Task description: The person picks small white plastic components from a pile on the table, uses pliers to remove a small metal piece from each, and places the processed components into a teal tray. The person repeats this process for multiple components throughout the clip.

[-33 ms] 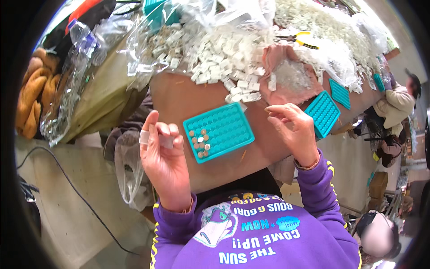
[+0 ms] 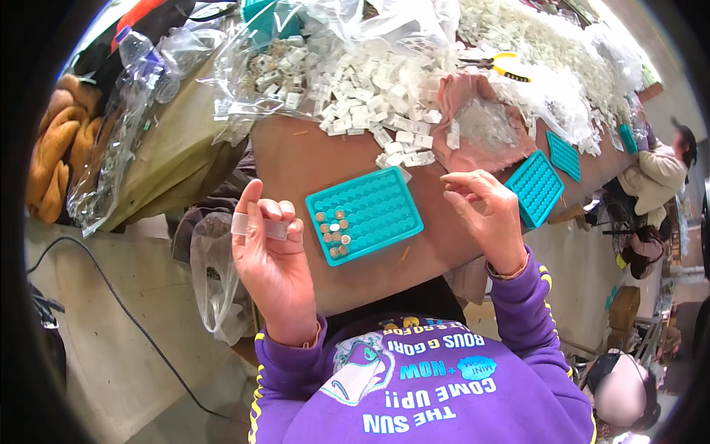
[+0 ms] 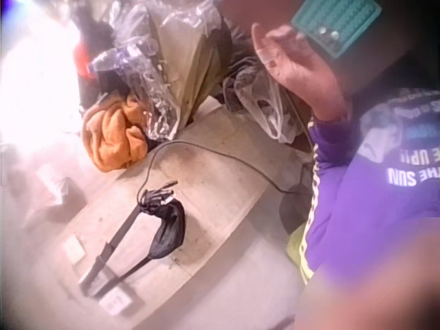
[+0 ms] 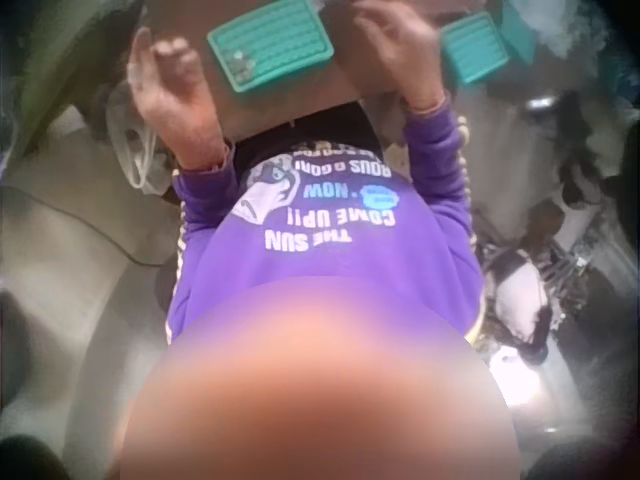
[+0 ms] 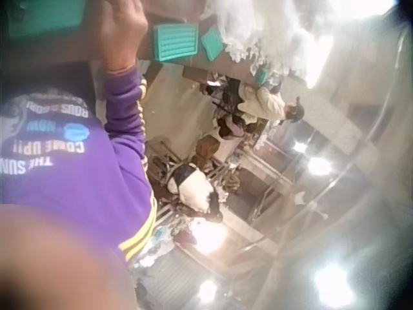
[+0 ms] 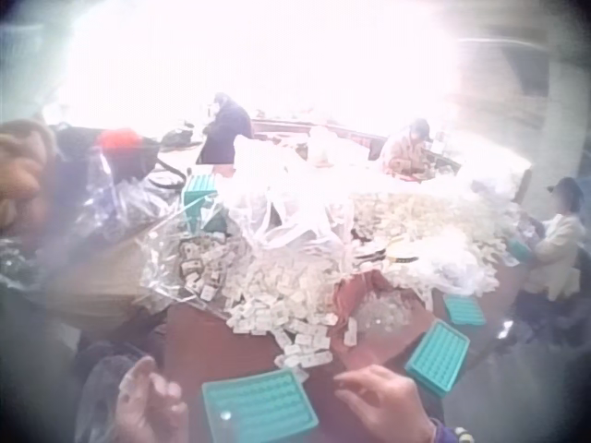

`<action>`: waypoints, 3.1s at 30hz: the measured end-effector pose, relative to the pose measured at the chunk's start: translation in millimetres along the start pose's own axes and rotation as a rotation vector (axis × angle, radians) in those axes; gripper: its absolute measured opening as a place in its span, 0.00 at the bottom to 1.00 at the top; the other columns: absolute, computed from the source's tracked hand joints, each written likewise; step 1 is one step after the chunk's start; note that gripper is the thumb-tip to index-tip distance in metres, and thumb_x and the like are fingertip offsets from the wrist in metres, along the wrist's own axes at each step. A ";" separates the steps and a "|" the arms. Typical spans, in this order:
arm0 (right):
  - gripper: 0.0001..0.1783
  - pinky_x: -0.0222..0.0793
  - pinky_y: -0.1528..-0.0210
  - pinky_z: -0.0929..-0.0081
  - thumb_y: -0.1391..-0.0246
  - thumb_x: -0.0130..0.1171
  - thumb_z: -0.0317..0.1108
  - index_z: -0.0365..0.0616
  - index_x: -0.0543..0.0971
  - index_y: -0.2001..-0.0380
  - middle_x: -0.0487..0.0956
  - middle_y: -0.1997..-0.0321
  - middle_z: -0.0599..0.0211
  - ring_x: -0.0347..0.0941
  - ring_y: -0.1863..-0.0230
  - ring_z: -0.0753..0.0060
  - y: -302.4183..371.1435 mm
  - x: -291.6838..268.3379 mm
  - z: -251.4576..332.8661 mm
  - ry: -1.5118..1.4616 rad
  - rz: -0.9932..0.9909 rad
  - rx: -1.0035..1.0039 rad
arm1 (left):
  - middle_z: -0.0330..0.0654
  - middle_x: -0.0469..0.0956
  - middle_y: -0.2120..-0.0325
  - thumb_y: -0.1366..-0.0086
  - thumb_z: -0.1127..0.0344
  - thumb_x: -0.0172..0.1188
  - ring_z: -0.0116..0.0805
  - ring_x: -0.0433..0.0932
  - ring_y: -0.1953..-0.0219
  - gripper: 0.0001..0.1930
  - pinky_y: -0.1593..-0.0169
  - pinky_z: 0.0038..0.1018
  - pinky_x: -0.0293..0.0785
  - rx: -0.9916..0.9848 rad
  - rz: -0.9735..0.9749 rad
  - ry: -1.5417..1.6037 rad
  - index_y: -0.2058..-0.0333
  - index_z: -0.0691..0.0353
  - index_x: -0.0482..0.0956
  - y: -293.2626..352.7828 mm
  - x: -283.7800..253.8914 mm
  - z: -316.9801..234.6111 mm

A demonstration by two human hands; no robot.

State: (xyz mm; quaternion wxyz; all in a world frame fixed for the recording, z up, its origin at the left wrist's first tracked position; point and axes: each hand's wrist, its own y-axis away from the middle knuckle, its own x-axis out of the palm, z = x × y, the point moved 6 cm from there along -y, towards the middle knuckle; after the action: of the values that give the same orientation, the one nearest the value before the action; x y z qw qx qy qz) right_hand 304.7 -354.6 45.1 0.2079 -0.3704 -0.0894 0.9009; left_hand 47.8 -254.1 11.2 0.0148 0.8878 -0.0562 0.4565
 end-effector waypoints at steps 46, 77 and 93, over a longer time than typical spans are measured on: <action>0.07 0.75 0.67 0.68 0.51 0.64 0.30 0.47 0.81 0.66 0.80 0.67 0.63 0.78 0.69 0.57 2.6 -50.2 -11.6 0.099 0.081 -0.119 | 0.31 0.72 0.70 0.30 0.70 0.52 0.14 0.64 0.69 0.11 0.64 0.13 0.59 -0.063 0.240 -0.892 0.52 0.64 0.75 -65.4 49.2 16.9; 0.19 0.73 0.54 0.64 0.42 0.58 0.42 0.46 0.77 0.50 0.80 0.55 0.56 0.79 0.58 0.58 -330.9 -73.9 73.9 0.698 -0.015 -0.650 | 0.43 0.77 0.53 0.33 0.69 0.57 0.27 0.75 0.51 0.20 0.48 0.24 0.71 -0.296 0.635 -1.039 0.43 0.66 0.69 -77.3 41.1 -8.4; 0.13 0.73 0.60 0.57 0.49 0.62 0.41 0.43 0.79 0.66 0.81 0.71 0.55 0.79 0.66 0.49 -270.0 -111.9 4.9 0.685 -0.058 -0.341 | 0.47 0.79 0.56 0.39 0.76 0.58 0.38 0.79 0.54 0.17 0.48 0.29 0.73 0.279 0.982 -1.383 0.50 0.65 0.75 -101.2 145.8 -4.1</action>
State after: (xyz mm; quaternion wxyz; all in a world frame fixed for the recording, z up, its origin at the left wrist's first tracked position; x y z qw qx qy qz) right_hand 456.0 -161.6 204.2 0.1867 -0.6767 -0.1738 0.6906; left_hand 140.0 -165.8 134.5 -0.3312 0.8354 -0.3737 -0.2297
